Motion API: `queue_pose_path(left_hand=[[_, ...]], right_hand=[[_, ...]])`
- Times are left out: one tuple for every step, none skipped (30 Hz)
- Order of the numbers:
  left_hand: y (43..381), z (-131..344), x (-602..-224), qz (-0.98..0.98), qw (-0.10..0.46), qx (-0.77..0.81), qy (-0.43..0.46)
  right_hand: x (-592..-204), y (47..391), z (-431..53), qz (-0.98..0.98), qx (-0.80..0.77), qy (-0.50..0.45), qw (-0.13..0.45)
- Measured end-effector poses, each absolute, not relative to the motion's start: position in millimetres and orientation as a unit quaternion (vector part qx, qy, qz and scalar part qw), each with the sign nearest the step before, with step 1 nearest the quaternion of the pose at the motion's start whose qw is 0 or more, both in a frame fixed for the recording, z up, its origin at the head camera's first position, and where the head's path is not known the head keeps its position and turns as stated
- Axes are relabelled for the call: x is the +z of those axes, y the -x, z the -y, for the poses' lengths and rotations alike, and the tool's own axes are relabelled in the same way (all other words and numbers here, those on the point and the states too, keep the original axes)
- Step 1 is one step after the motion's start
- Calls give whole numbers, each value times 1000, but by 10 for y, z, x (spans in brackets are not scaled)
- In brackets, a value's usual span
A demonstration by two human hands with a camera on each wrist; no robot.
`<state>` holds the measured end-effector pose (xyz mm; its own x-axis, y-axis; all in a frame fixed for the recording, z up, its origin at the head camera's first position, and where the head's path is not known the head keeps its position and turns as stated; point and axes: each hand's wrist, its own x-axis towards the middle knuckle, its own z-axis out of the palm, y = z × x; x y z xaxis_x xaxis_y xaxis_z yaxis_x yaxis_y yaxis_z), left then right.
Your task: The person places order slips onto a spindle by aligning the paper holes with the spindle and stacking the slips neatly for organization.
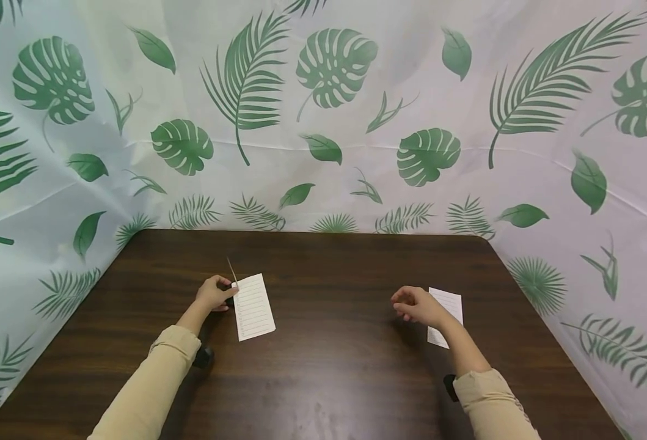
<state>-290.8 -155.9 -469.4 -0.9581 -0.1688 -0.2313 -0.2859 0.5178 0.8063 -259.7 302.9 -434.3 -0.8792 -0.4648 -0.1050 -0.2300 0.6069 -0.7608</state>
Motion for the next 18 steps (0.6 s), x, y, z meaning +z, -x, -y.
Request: queue_pose_path(left_hand=[[2902,1552,-4700,-868,61,475,131],[2896,1546,-4704,-868,60,476,130],[2891,1543,-4711,-867,60,477,131],[2888,1541,-4720,-866,60,478,131],[2885,1540,-4727,-866,60,478,132],[2881,1538,-4731,-866,61,478,133],[2877,1538,-4734,-866,61,477,134],[2877,1538,-4739,-867,62,476,135],[2879,1539,-4743,-868,63,474,136],[2882,1540,-4746,-869,62,472,135],[2886,1539,-4745,-870,61,470,135],[2890,1539,-4741,-871,61,469,133],[2896,1540,-4736,-872,60,468,132],[2903,1541,-4733,-872,58,468,130],[2908,1541,-4727,-872,56,468,129],[2911,1542,-4718,-873,54,468,130],[2915,1542,-4710,-872,52,468,131],[2919,1543,-4705,-873,51,468,131]], right_hand=[[-4343,2597,-3080,-891,-389,190,138],[-4341,2595,-3130,-898,-378,185,127],[-4342,2594,-3178,-905,-368,179,115],[-4343,2592,-3222,-914,-354,174,98],[-4345,2589,-3265,-923,-338,168,80],[-4348,2585,-3307,-931,-322,161,64],[-4352,2581,-3354,-938,-305,156,49],[-4360,2577,-3401,-945,-287,153,37],[-4366,2574,-3451,-951,-269,152,30],[-4368,2570,-3504,-955,-252,152,26],[-4371,2568,-3557,-959,-239,151,26],[-4374,2568,-3613,-961,-229,151,31],[-4376,2571,-3668,-962,-221,154,36],[-4381,2578,-3720,-963,-216,155,41],[-4385,2587,-3771,-964,-214,154,47],[-4395,2596,-3818,-963,-215,151,55],[-4408,2605,-3863,-963,-218,147,66],[-4419,2611,-3909,-961,-221,144,81]])
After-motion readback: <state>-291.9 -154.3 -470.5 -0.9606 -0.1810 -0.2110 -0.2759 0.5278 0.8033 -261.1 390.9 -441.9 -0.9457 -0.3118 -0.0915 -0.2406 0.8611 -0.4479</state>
